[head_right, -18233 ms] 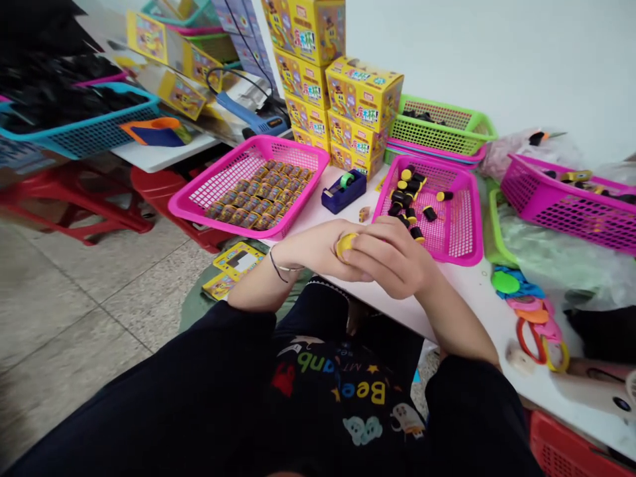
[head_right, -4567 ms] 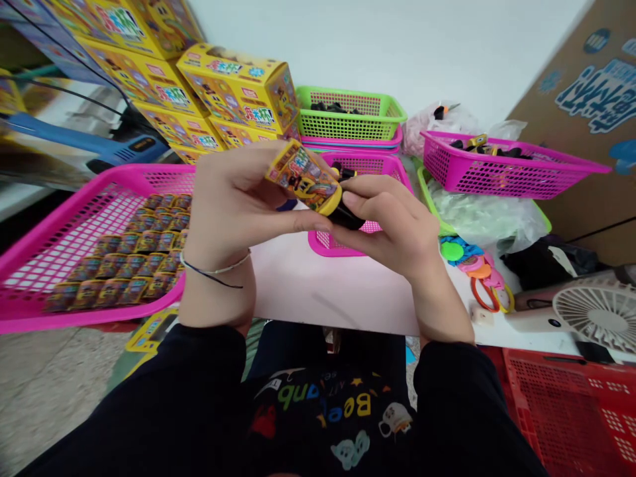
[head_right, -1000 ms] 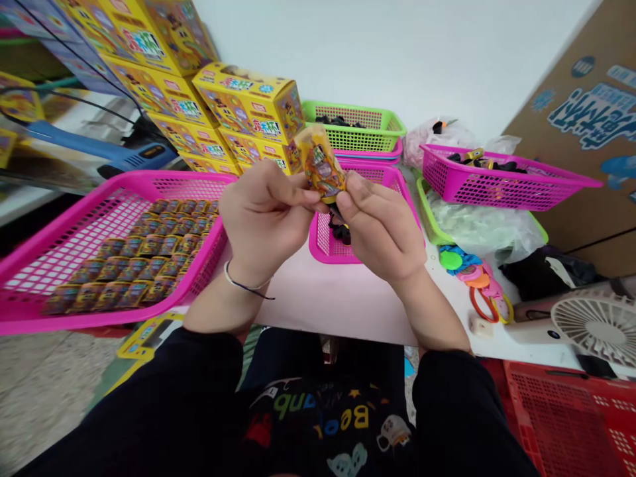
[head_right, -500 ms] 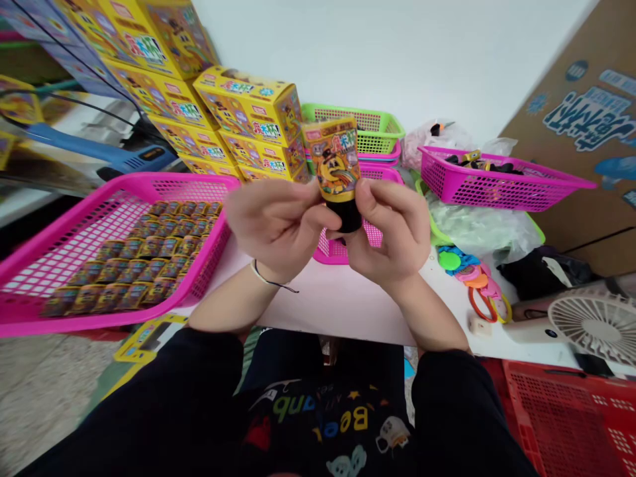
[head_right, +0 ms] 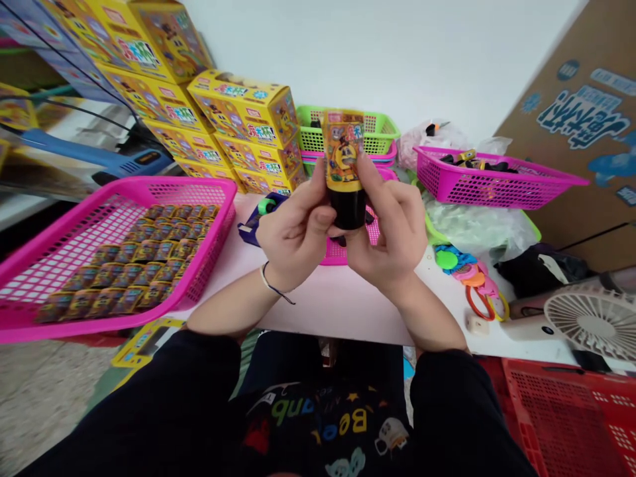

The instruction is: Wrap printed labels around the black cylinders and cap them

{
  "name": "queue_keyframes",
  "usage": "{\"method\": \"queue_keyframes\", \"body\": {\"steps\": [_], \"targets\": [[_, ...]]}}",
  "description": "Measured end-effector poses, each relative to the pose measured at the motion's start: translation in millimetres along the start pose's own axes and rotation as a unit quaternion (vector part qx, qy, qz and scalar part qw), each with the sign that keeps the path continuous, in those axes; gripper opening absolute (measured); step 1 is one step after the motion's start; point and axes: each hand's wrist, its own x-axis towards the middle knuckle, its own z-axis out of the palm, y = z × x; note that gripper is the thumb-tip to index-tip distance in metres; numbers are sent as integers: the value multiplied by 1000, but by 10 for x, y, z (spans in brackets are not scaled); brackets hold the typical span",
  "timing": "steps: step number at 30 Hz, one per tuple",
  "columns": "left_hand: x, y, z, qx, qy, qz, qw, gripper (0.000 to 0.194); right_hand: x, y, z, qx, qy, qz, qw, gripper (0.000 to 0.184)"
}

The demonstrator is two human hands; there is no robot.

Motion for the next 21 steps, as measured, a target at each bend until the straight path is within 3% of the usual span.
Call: {"method": "queue_keyframes", "body": {"steps": [5,9,11,14,16,19,21], "targets": [[19,2,10,27,11,25,999,48,10,63,31,-38,-6,-10,999,54],[67,-11,14,48,36,58,997,44,45,68,86,-44,130,-141,980,55],[78,-35,11,35,41,51,997,41,102,60,105,-23,159,-190,969,51],[83,-62,-6,5,32,28,999,40,193,58,88,32,141,-193,971,40],[86,-60,-28,-1,21,21,1000,40,227,67,44,46,117,-162,979,47],[92,-48,-74,24,-21,-12,999,40,231,87,-25,-20,52,-176,983,56],[93,-59,-98,44,-52,-5,998,42,216,96,-33,-75,57,-205,974,52]]}}
